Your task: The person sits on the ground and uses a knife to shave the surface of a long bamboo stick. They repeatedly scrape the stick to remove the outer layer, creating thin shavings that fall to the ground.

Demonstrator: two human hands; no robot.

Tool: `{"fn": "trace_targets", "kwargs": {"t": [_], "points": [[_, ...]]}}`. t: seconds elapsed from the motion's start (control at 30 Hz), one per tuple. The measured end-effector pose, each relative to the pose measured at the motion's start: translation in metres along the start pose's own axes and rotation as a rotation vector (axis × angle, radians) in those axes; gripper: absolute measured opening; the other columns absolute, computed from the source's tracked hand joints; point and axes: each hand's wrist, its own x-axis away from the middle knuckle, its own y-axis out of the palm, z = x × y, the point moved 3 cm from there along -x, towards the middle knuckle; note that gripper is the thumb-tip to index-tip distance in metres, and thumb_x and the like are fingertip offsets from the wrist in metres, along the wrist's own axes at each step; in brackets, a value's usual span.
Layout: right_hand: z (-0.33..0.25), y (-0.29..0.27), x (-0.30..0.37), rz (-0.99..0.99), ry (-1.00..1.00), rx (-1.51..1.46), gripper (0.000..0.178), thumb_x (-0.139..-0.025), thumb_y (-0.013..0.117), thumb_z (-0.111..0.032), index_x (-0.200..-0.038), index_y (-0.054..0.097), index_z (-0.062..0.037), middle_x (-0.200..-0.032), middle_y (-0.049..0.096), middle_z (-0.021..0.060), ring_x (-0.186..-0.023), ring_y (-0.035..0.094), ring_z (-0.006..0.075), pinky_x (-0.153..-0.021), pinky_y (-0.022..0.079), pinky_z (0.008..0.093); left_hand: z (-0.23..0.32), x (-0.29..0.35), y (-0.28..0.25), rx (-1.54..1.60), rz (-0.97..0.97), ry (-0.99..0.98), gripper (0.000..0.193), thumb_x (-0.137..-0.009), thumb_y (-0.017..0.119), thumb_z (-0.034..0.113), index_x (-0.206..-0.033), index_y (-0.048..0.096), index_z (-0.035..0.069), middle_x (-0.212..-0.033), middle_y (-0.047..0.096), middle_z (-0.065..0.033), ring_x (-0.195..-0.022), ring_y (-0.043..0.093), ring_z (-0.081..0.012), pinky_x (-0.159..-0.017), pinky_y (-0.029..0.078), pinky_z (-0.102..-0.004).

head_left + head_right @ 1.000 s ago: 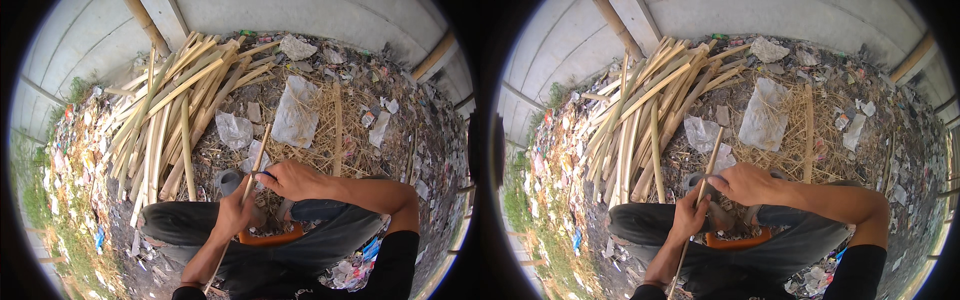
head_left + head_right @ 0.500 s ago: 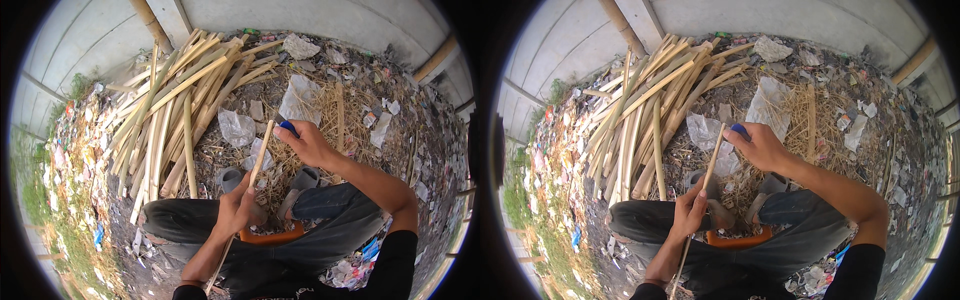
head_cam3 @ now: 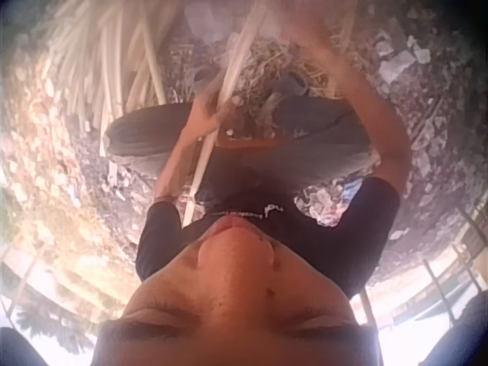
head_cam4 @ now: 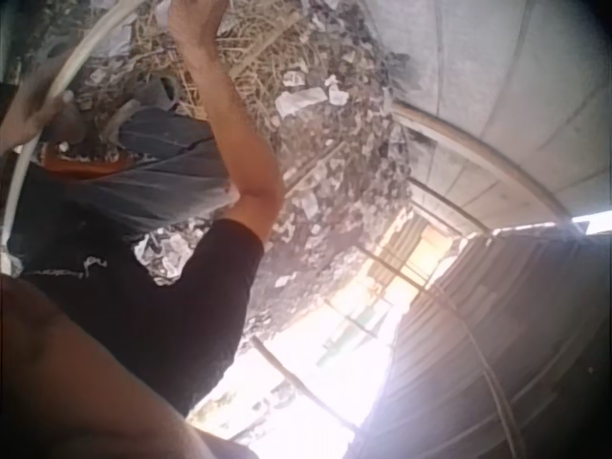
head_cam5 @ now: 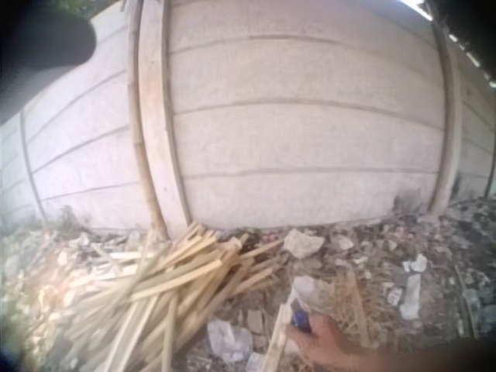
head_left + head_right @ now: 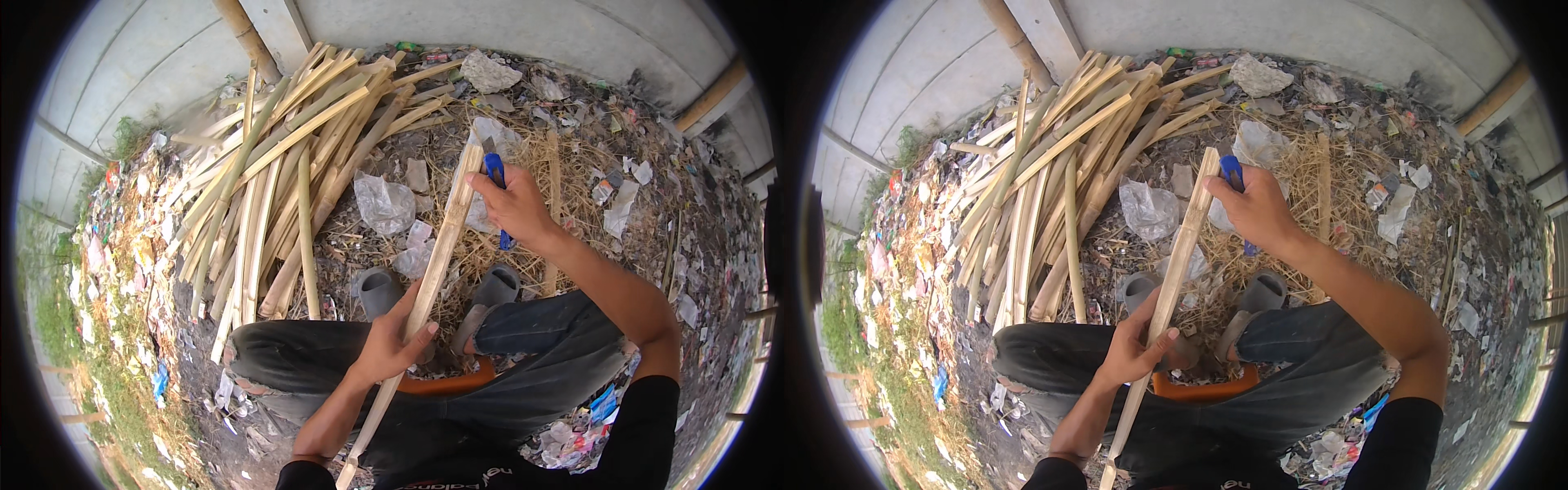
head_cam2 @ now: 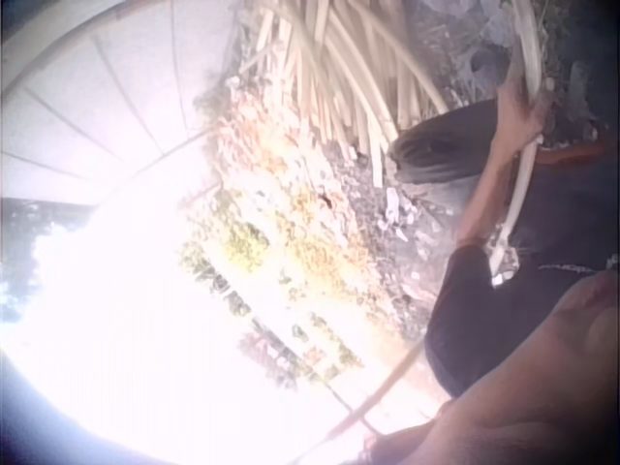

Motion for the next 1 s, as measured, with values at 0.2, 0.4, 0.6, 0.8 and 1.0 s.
{"fn": "trace_targets", "kwargs": {"t": [0.2, 0.4, 0.6, 0.8, 1.0], "points": [[-0.027, 0.011, 0.031, -0.012, -0.530, 0.453, 0.043, -0.106, 0.060, -0.040, -0.092, 0.059, 0.0007, -0.066, 0.056, 0.0117, -0.059, 0.057, 0.0289, -0.058, 0.044, 0.0430, -0.001, 0.006, -0.005, 0.124, 0.051, -0.155, 0.060, -0.107, 0.056, 0.020, -0.158, 0.038, -0.004, -0.119, 0.070, -0.0160, -0.105, 0.065, -0.0169, -0.095, 0.051, -0.0320], [-0.016, 0.053, 0.078, -0.418, -0.459, 0.756, 0.045, -0.107, 0.057, -0.040, -0.088, 0.058, 0.0004, -0.065, 0.063, 0.0189, -0.059, 0.066, 0.0403, -0.055, 0.050, 0.0506, -0.009, 0.005, -0.008, 0.147, 0.101, -0.186, 0.058, -0.108, 0.053, 0.020, -0.158, 0.038, -0.004, -0.124, 0.069, -0.0173, -0.113, 0.065, -0.0192, -0.098, 0.049, -0.0329], [-0.020, 0.027, 0.030, -0.162, -0.433, 0.834, 0.052, -0.106, 0.055, -0.049, -0.088, 0.063, -0.0007, -0.057, 0.063, 0.0207, -0.055, 0.067, 0.0426, -0.051, 0.054, 0.0517, -0.022, 0.007, -0.006, 0.231, 0.066, -0.113, 0.057, -0.112, 0.050, 0.024, -0.160, 0.035, -0.002, -0.082, 0.051, 0.0024, -0.067, 0.043, -0.0049, -0.059, 0.034, -0.0215], [-0.017, 0.050, 0.060, -0.402, -0.546, 0.859, 0.049, -0.105, 0.059, -0.047, -0.090, 0.062, 0.0001, -0.058, 0.063, 0.0193, -0.056, 0.068, 0.0406, -0.051, 0.054, 0.0494, -0.015, 0.006, -0.008, 0.284, 0.067, -0.157, 0.056, -0.112, 0.050, 0.024, -0.160, 0.037, -0.002, -0.075, 0.049, 0.0059, -0.058, 0.040, -0.0019, -0.052, 0.032, -0.0199], [-0.013, 0.057, 0.064, -0.323, -0.546, 0.846, 0.053, -0.104, 0.058, -0.050, -0.085, 0.063, -0.0004, -0.057, 0.064, 0.0191, -0.054, 0.069, 0.0398, -0.049, 0.054, 0.0497, -0.017, 0.007, -0.013, 0.304, 0.047, -0.226, 0.059, -0.110, 0.052, 0.027, -0.159, 0.039, -0.001, -0.085, 0.058, 0.0047, -0.072, 0.049, -0.0020, -0.063, 0.042, -0.0212]]}}
